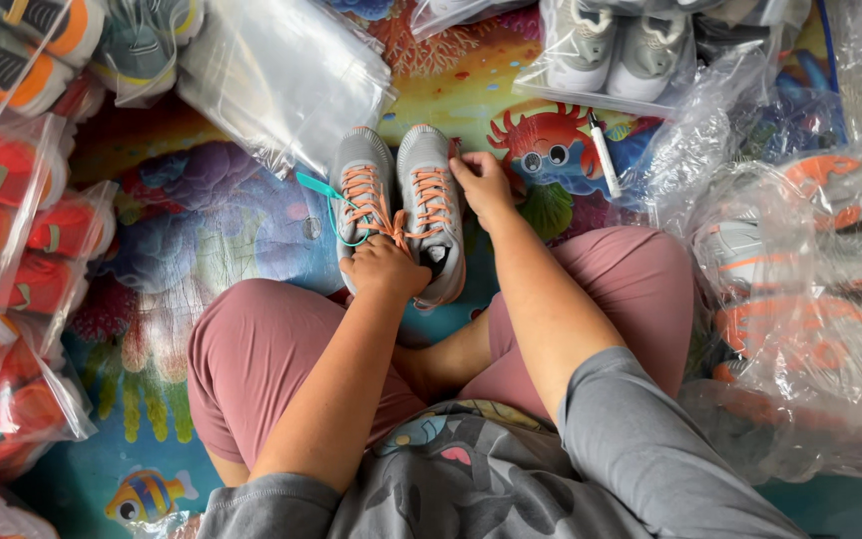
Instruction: The person packs shoes by hand. They take pairs of shoes, place them into clear plastic bags, write numbers on some of the bags with a marker, and seal the bags.
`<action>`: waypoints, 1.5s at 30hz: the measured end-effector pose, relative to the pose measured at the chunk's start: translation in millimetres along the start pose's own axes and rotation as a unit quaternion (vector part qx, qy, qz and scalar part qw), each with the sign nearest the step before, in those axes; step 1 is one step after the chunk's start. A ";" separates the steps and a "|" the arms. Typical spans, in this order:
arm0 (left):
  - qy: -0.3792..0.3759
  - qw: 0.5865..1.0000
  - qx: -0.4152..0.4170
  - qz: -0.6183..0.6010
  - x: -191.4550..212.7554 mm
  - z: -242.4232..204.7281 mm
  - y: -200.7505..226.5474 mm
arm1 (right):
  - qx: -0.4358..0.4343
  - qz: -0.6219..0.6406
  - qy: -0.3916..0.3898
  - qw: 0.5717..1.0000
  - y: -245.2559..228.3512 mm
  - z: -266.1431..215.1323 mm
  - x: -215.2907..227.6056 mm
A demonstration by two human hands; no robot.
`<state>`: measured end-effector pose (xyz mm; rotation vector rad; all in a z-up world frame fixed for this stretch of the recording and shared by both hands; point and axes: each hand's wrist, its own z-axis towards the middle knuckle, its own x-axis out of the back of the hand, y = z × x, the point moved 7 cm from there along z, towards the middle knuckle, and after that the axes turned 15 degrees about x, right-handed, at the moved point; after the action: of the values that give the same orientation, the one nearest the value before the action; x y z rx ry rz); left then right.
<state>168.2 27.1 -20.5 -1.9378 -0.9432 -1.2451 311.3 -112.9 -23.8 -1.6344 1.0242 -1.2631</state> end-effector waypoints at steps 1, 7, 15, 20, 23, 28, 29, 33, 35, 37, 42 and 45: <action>-0.033 0.999 0.002 0.025 -3.5 2.8 -0.6 | 0.012 0.089 0.000 0.996 -5.9 1.8 -3.7; -0.003 0.999 0.043 0.018 2.5 -2.9 0.2 | 0.046 0.231 -0.020 0.972 -16.5 5.5 -5.1; 0.096 0.992 0.074 -0.031 6.3 -5.2 0.6 | 0.019 0.208 -0.038 0.977 -2.1 5.0 -6.1; 0.048 0.997 -0.008 -0.052 -12.0 11.6 -3.3 | -0.021 0.317 0.011 0.948 12.0 0.2 0.5; 0.030 0.997 -0.063 -0.032 -15.8 20.6 -4.3 | -0.054 0.364 0.008 0.930 12.1 -10.2 3.0; 0.044 0.991 -0.076 -0.105 -18.6 26.5 -25.7 | -0.039 0.323 -0.037 0.945 12.7 -21.5 7.8; 0.059 0.988 -0.076 -0.119 -18.2 29.2 -29.9 | -0.044 0.305 -0.049 0.950 13.4 -21.4 5.2; 0.081 0.979 -0.063 -0.178 10.7 42.3 -48.9 | -0.039 0.219 -0.068 0.973 29.0 -20.2 16.4; 0.098 0.974 -0.040 -0.198 40.2 59.4 -59.7 | -0.038 0.135 -0.077 0.987 31.3 -19.2 21.2; 0.107 0.972 -0.007 -0.210 65.5 84.9 -76.4 | -0.032 0.096 -0.098 0.990 36.1 -17.5 14.5; 0.139 0.956 0.082 -0.244 109.6 147.3 -132.3 | 0.001 -0.025 -0.153 0.988 47.9 -16.2 -0.3; 0.125 0.952 0.128 -0.247 113.6 178.4 -162.8 | 0.034 -0.100 -0.195 0.975 48.9 -14.4 -13.2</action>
<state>149.4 285.2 45.1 -1.3433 -1.4263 -1.5100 289.1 -119.0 -71.1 -1.8714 0.5817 -1.0298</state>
